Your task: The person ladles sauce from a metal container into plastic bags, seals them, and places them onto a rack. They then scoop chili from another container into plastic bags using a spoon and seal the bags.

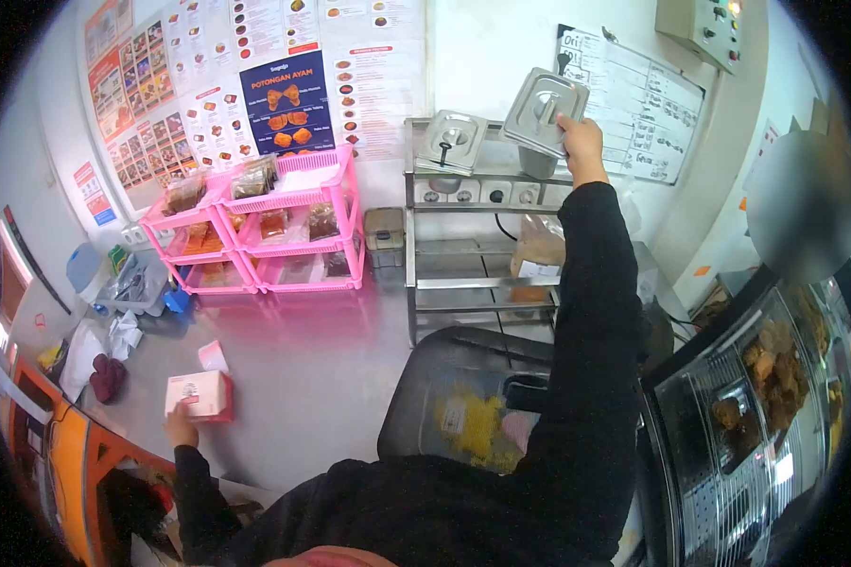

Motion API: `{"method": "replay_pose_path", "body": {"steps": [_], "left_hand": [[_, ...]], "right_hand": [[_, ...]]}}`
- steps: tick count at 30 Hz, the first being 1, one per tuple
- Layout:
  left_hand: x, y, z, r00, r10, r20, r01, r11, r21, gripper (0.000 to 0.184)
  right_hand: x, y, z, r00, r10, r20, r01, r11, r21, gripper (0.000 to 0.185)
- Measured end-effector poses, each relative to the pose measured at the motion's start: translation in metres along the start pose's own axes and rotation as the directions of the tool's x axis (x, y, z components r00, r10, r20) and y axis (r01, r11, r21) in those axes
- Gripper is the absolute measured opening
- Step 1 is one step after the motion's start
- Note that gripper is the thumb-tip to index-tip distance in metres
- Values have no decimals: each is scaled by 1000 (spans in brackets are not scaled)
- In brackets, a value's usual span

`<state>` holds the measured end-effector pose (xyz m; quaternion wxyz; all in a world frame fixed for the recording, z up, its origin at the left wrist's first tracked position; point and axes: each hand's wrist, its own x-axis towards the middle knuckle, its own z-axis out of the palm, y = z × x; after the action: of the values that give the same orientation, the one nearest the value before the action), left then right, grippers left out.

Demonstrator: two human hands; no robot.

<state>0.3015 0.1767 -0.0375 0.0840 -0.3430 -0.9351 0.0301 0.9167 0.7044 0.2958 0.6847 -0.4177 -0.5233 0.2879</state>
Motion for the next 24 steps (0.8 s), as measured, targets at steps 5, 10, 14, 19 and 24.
{"method": "replay_pose_path", "body": {"steps": [5, 10, 14, 19, 24], "left_hand": [[2, 18, 44, 952, -62, -298, 45, 997, -63, 54], [-91, 152, 9, 925, 207, -319, -336, 837, -432, 48], [-137, 199, 5, 941, 268, -208, -330, 861, -386, 44], [-128, 199, -3, 966, 206, -154, -256, 834, -490, 46], [-126, 198, -4, 965, 210, -155, -259, 840, -477, 47]], "right_hand": [[60, 48, 26, 999, 10, -39, -4, 989, 147, 29], [87, 92, 41, 991, 112, 73, -85, 949, -302, 32], [88, 122, 39, 981, 40, 187, 27, 939, -343, 28], [123, 176, 15, 953, -89, 290, 276, 649, -709, 43], [120, 168, 16, 949, -33, 312, 299, 399, -867, 48]]}}
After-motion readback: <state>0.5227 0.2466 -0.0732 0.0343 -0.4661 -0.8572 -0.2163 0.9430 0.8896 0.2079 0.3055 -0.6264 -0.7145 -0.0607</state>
